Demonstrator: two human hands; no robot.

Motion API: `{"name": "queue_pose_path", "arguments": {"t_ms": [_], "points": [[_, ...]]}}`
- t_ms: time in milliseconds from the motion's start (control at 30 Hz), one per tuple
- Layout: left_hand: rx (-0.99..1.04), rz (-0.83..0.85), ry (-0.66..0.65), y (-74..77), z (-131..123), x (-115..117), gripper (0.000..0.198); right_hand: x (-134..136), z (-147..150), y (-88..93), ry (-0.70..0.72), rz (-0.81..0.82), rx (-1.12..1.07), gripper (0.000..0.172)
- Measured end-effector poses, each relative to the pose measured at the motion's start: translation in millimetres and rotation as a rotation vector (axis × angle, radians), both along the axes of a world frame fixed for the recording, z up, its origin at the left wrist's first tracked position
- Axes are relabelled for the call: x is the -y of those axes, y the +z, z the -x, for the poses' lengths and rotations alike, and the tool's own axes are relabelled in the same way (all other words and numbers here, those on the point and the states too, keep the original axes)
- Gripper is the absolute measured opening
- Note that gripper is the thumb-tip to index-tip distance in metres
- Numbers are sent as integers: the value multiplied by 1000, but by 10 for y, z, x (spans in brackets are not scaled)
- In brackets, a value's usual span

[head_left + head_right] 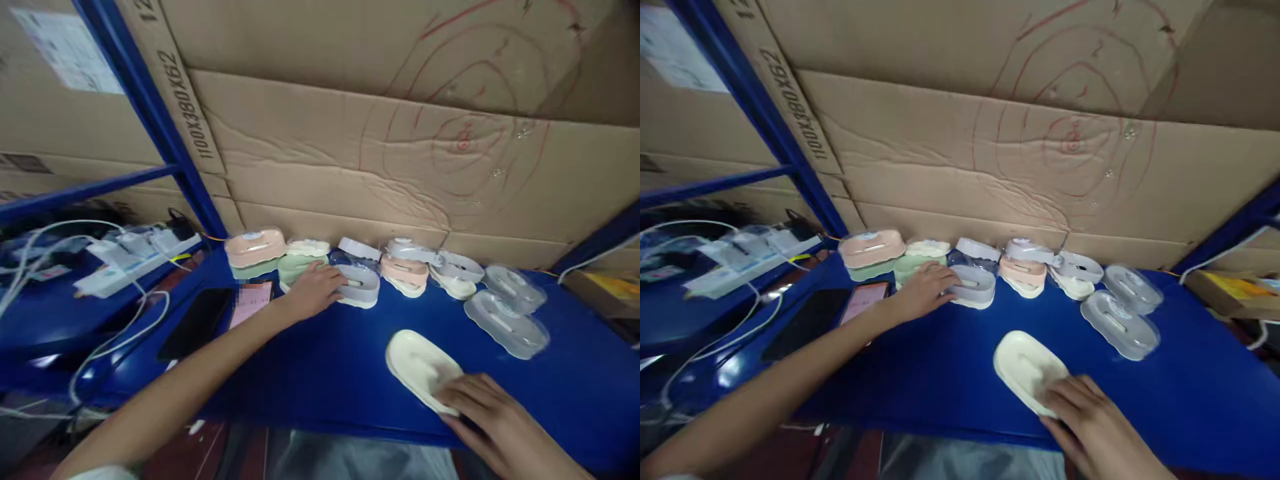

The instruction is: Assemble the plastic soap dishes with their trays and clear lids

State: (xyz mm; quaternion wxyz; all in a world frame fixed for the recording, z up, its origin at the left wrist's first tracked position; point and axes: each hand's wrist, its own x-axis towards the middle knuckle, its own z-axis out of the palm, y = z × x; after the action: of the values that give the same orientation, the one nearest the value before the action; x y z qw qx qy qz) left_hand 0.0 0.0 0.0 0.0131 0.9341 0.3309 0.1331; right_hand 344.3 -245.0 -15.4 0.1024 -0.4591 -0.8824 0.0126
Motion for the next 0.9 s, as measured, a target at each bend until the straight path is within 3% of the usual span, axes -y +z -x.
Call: {"name": "queue_pose_path", "arguments": {"t_ms": [100,200,300,367,433,533,600,733,900], "points": [[144,44,-40,38,59,79,24,-507,147,79,91,-49,-21,31],[219,-16,-150,39,51,234,26,-940,259,120,100,-249,-89,48],[224,-111,-285,-1,-17,410,24,-1221,350,87,94,-382,-122,62],[218,-129,-348,-34,-60,496,22,-1301,396,48,136,-359,-97,58],[181,-112,-375,-61,-78,544,28,-1300,412,38,186,-333,-71,47],[106,-80,-335,-84,-53,538,80,-1169,351,118,192,-311,-44,39],[65,-58,-277,-96,-16,482,96,-1003,269,197,132,-286,-21,39],[41,-48,-138,-135,50,306,75,-585,144,209,33,-256,65,48],[30,-7,-121,-139,90,242,62,-338,178,-31,55,-256,134,64]]}}
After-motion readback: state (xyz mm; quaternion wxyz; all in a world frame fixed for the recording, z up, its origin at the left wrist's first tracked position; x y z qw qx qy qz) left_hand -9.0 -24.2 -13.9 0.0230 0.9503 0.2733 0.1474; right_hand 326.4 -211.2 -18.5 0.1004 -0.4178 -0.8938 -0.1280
